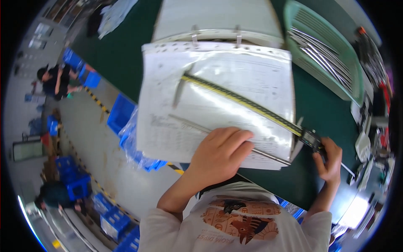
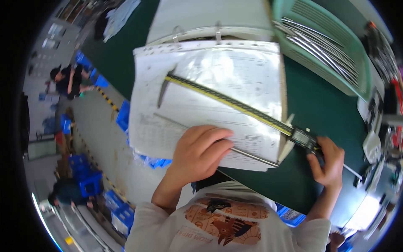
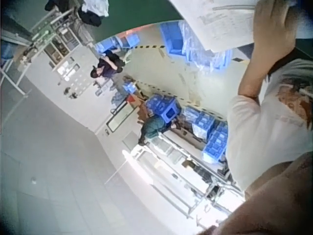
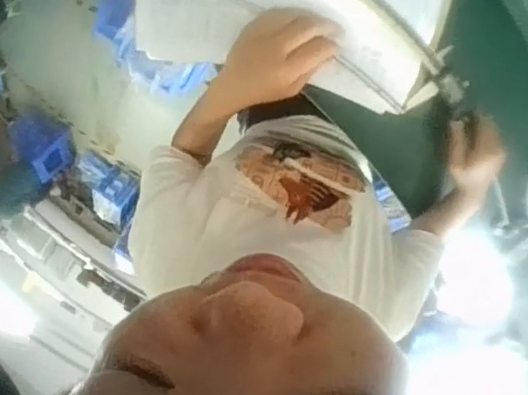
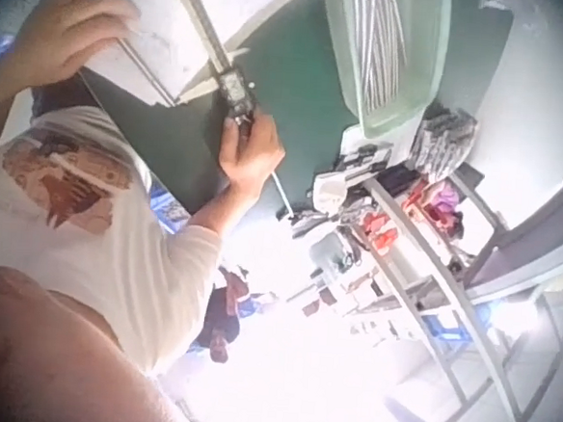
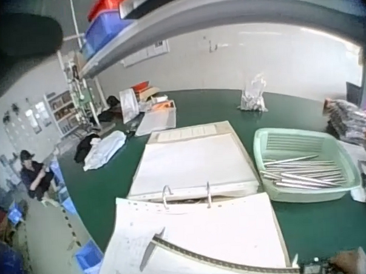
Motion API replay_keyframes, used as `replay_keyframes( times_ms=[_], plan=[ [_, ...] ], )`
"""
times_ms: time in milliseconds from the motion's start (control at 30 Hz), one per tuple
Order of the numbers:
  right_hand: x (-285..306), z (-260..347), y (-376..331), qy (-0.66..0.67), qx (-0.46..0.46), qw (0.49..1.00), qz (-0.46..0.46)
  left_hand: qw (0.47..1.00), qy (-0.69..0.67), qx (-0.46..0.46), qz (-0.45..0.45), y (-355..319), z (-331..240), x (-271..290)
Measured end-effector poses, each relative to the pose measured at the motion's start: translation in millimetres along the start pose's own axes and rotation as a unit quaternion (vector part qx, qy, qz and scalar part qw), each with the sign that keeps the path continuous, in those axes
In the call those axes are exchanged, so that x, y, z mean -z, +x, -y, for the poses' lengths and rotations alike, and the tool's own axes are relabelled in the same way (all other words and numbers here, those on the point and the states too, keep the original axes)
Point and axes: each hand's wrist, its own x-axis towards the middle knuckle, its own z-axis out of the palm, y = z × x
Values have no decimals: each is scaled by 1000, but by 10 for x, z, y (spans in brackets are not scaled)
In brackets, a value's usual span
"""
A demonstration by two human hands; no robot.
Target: Measuring the length of metal rods using a digital caliper and inspecting vials at a manufacturing workstation.
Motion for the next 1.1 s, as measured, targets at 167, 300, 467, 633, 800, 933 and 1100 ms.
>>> replay_keyframes(
  times_ms=[167,300,467,633,800,933,1100],
  plan=[
    [-2,-129,-122,32,-22,999,10,999,13,1,-37,-13,-7,-51],
    [-23,-198,-111,21,36,999,-15,999,7,-5,-44,-18,-12,-48],
    [-26,-177,-131,50,-25,998,-23,999,-3,-9,-51,-21,0,-72],
    [-52,-125,-86,30,-20,998,-44,998,20,-43,-41,-21,12,-80],
    [-45,-115,-46,35,-11,999,-22,999,3,-13,-39,-22,-18,-62],
    [-51,-129,-45,37,-4,999,-33,999,2,-7,-37,-20,-19,-59],
    [-24,-109,-31,31,-19,999,-12,999,2,-5,-38,-13,-21,-60]
  ],
)
